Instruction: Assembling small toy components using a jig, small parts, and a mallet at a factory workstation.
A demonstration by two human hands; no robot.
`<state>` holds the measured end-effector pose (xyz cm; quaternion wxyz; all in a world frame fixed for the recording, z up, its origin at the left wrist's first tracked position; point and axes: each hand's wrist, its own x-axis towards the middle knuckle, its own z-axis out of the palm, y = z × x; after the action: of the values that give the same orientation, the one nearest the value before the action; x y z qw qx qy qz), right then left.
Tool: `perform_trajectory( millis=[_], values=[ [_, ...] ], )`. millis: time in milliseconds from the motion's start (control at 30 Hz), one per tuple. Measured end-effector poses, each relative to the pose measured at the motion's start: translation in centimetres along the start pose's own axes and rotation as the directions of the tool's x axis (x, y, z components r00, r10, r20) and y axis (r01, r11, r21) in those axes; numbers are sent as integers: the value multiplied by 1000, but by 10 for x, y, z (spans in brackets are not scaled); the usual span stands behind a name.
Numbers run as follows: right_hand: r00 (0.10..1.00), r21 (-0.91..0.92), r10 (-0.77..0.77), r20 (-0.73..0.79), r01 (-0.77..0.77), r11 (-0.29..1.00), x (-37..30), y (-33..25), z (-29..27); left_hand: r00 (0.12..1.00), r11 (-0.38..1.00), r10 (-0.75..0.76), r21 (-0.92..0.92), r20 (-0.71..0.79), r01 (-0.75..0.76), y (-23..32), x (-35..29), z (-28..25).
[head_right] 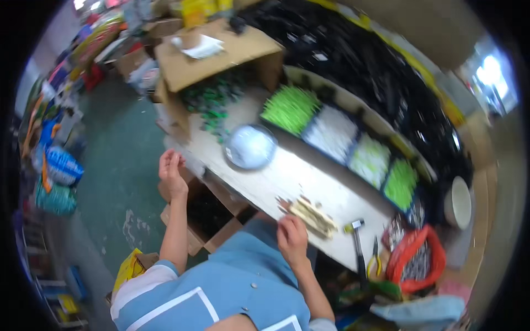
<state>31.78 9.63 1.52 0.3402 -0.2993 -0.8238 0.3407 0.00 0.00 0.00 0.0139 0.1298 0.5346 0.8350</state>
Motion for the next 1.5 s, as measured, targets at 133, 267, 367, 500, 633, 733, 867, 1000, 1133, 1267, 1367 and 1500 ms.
perform_trajectory(
  millis=[133,267,367,500,633,733,867,1000,1133,1267,1367,1500],
  values=[
    [997,10,-75,-25,76,997,-3,8,-24,944,996,-80,63,319,63,-1,-40,65],
    [995,10,44,-89,-43,999,-30,23,-50,845,979,-202,136,495,154,-14,-64,120],
    [985,46,115,-125,-110,993,-40,36,-67,781,962,-252,238,571,136,-21,-66,158],
    [986,12,39,-160,-38,999,2,49,-107,759,966,-226,243,611,92,-23,-76,193],
    [944,-227,-212,-254,155,961,101,79,-150,763,962,-235,255,602,95,-16,-101,201],
    [891,-432,-330,-312,177,885,187,99,-176,780,961,-227,265,583,82,-25,-99,179],
    [849,-653,-315,-425,-47,756,284,120,-201,869,941,-265,310,418,137,-29,-76,137],
    [900,-838,-104,-423,-345,423,325,131,-198,922,933,-246,333,300,140,-26,-41,95],
    [867,-683,146,-476,-469,559,346,121,-210,953,923,-250,339,173,181,-27,-17,63],
    [851,-174,186,-492,-305,936,354,164,-254,949,904,-303,341,86,258,-40,2,49],
    [852,148,232,-468,-183,972,316,96,-253,955,913,-290,318,60,257,-46,14,48],
    [988,82,134,-72,-128,988,233,51,-253,977,884,-201,444,69,150,-60,31,53]
  ],
)
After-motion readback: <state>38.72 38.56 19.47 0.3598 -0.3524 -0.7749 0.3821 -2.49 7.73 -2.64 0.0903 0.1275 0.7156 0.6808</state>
